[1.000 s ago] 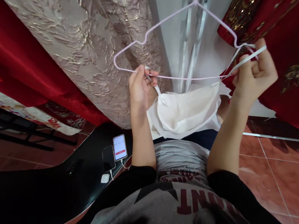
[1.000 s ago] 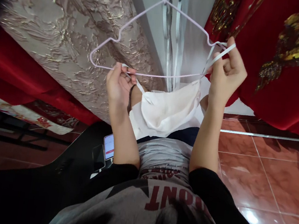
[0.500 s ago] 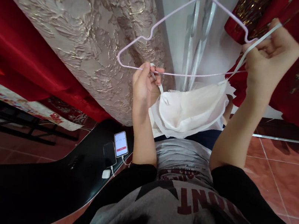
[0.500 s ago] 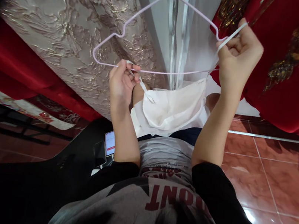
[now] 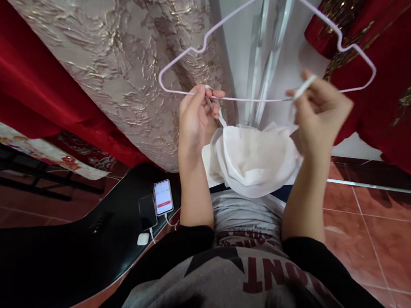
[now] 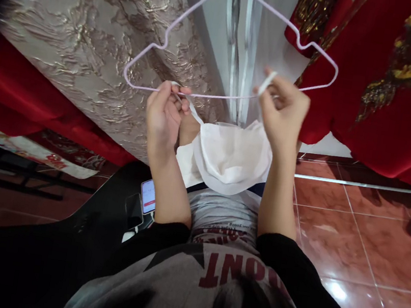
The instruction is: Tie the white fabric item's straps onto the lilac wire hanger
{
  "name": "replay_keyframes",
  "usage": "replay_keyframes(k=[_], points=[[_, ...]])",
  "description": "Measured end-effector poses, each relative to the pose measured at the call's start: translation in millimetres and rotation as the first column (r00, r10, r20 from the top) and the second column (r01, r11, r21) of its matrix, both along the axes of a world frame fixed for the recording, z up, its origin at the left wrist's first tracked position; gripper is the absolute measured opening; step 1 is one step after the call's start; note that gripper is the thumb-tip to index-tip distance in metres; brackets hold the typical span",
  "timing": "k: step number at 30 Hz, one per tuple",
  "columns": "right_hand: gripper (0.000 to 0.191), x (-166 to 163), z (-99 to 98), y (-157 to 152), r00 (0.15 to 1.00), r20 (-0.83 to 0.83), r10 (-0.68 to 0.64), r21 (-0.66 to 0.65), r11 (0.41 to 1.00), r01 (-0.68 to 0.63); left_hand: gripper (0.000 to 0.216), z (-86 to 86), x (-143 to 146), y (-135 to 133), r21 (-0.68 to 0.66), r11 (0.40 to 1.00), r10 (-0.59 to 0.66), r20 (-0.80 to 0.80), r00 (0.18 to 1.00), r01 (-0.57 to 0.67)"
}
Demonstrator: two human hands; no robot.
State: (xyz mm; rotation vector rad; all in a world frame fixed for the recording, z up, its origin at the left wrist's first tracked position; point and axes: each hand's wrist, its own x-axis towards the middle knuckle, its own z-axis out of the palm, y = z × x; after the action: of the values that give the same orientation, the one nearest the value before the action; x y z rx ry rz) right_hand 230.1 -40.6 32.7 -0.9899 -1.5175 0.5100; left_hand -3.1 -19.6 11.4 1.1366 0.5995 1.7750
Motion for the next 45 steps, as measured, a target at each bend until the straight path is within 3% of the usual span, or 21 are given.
replay_keyframes(k=[4,6,8,10,12,13,15,18,20,23,26,28,30,33,35,37,39,41,44,45], points=[[0.046,4,-17.3,8,0.999,0.016,-0.035,0.025,0.999,0.035,0.005,-7.5,-10,-5,0.071,0.997,0.016,-0.085,0.996,-0.01],[0.047,10,-23.5,15,0.998,-0.009,-0.054,0.056,0.997,0.055,0.015,-15.3,-21,-3,0.142,0.981,0.152,-0.118,0.981,-0.135],[0.049,15,-26.8,20,0.998,-0.026,-0.061,0.091,0.994,0.064,0.017,-23.3,-35,-1,0.237,0.897,0.404,-0.102,0.909,-0.372],[0.049,18,-28.0,22,0.997,-0.03,-0.067,0.118,0.991,0.07,0.014,-28.2,-48,0,0.329,0.759,0.605,-0.038,0.795,-0.561],[0.049,19,-27.7,22,0.997,-0.024,-0.07,0.124,0.99,0.073,0.014,-27.2,-58,1,0.39,0.681,0.664,0.026,0.747,-0.62],[0.05,19,-27.3,22,0.997,-0.019,-0.069,0.121,0.99,0.071,0.019,-24.1,-61,1,0.413,0.679,0.653,0.036,0.757,-0.606],[0.051,19,-25.8,20,0.998,-0.014,-0.064,0.111,0.992,0.065,0.03,-13.1,-63,3,0.442,0.728,0.587,-0.008,0.81,-0.524],[0.052,18,-22.1,16,0.999,0.003,-0.05,0.091,0.995,0.049,0.036,12.9,-57,8,0.421,0.842,0.453,-0.213,0.866,-0.337],[0.05,16,-19.4,12,0.999,0.013,-0.041,0.069,0.997,0.04,0.026,33.3,-50,14,0.355,0.897,0.394,-0.367,0.843,-0.264],[0.046,15,-16.7,7,0.999,0.0,-0.047,0.051,0.998,0.047,0.004,61.5,-37,21,0.272,0.925,0.373,-0.522,0.767,-0.265],[0.043,16,-16.5,5,0.998,-0.016,-0.062,0.062,0.996,0.062,0.03,76.1,-31,27,0.235,0.937,0.35,-0.607,0.713,-0.26],[0.043,17,-17.0,5,0.998,-0.028,-0.064,0.082,0.994,0.066,0.036,72.1,-31,30,0.209,0.942,0.335,-0.609,0.719,-0.262],[0.042,17,-17.0,5,0.997,-0.049,-0.059,0.104,0.993,0.064,0.035,55.5,-34,33,0.158,0.947,0.32,-0.525,0.789,-0.28],[0.039,14,-15.7,1,0.997,-0.058,-0.052,0.113,0.992,0.059,0.026,16.3,-33,37,-0.005,0.949,0.305,-0.227,0.925,-0.315],[0.036,11,-16.0,-1,0.999,-0.018,-0.046,0.099,0.994,0.047,0.022,-8.0,-26,38,-0.114,0.968,0.227,0.018,0.974,-0.224],[0.038,8,-19.5,2,0.999,0.035,-0.033,0.087,0.996,0.03,0.032,-23.5,-15,37,-0.094,0.988,0.13,0.11,0.985,-0.12],[0.044,8,-26.6,10,0.997,0.014,-0.073,0.13,0.989,0.071,0.041,-28.8,-6,35,-0.026,0.994,0.104,0.115,0.988,-0.102],[0.048,12,-35.2,22,0.969,-0.146,-0.201,0.268,0.935,0.235,0.045,-27.0,-4,33,0.031,0.989,0.142,0.087,0.986,-0.145],[0.044,32,-42.0,37,0.811,-0.501,-0.3,0.425,0.731,0.533,0.047,-19.9,-11,30,0.074,0.977,0.197,0.034,0.98,-0.199],[0.04,42,-41.2,39,0.777,-0.561,-0.285,0.433,0.699,0.569,0.048,-17.9,-15,29,0.082,0.974,0.208,0.016,0.978,-0.209]])
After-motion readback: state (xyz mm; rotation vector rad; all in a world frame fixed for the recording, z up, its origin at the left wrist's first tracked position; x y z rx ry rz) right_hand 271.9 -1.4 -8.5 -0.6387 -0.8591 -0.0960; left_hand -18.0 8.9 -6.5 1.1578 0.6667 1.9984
